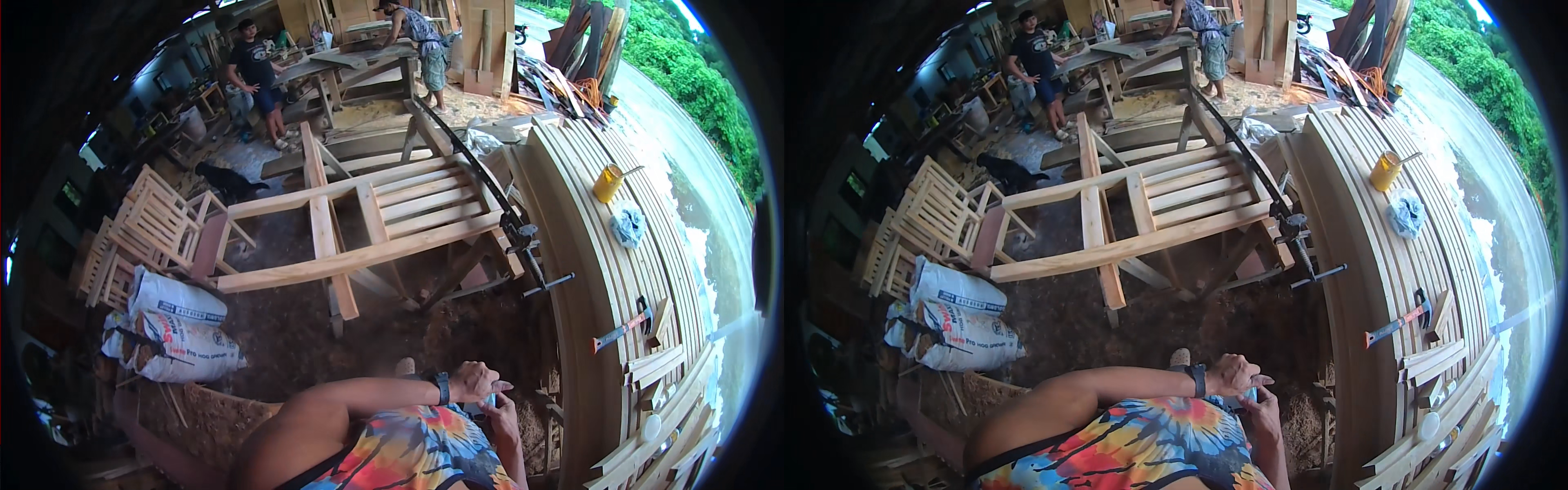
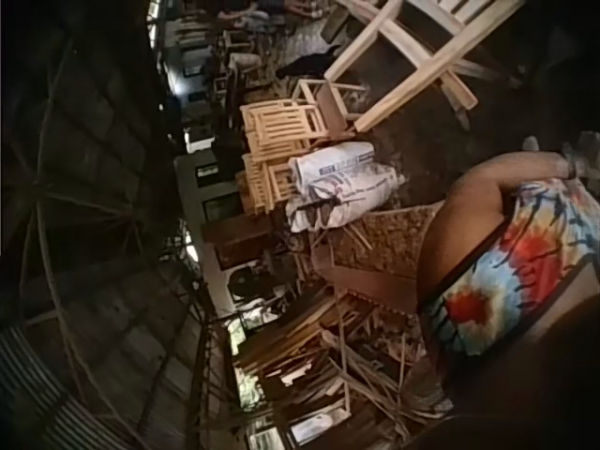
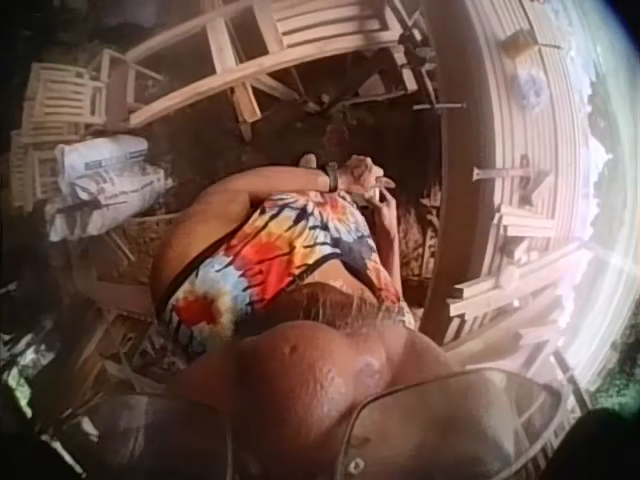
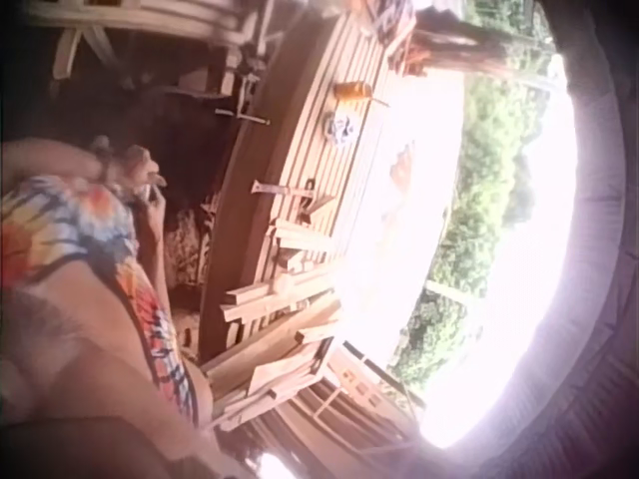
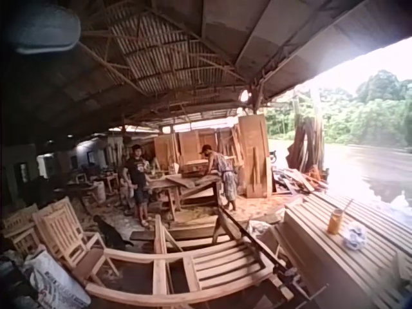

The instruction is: The person assembles a wooden chair by positioning a backrest piece against the frame, securing it with a clamp, and then driving nails into the joint with a hammer.

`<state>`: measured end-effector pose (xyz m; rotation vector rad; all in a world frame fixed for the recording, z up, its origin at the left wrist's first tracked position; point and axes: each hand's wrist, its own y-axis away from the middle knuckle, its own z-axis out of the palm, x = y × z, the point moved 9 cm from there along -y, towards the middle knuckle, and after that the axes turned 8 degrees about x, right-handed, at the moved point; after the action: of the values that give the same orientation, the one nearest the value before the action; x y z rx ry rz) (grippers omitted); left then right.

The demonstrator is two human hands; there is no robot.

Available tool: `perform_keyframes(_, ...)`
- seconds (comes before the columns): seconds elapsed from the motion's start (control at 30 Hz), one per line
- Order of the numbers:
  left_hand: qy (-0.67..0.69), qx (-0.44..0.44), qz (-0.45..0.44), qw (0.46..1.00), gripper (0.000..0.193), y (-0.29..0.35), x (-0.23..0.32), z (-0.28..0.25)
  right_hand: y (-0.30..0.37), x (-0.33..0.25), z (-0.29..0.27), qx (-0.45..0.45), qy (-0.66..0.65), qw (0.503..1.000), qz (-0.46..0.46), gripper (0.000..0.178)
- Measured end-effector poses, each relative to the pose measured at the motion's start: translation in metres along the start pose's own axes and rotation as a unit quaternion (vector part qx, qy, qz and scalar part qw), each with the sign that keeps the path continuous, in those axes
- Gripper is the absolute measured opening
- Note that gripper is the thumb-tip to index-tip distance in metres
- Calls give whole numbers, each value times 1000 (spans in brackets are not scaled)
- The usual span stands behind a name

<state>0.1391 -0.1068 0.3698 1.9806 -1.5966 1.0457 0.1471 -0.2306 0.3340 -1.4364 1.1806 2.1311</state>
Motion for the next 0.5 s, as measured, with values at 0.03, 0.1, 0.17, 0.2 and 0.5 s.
perform_keyframes(0.03, -1, 0, 3, 1000, 64, -4, 3, 1, 4, -5, 1, -12, -10, 1000, 10, 12)
perform_keyframes(0.1, -31, -36, -20, 999, 69, -13, 2, 11, 6, -6, -5, -20, -21, 999, 19, 13)
perform_keyframes(0.17, -42, -35, -35, 998, 70, -21, 3, 9, 5, 8, -18, -65, 1, 996, 68, 13)
perform_keyframes(0.2, -51, -35, -52, 997, 71, -26, 1, 6, 1, 23, -39, -64, 53, 994, 76, 13)
perform_keyframes(0.5, -62, 41, -116, 991, 41, -20, -81, -43, 48, 187, -196, 183, 423, 868, 184, 28)
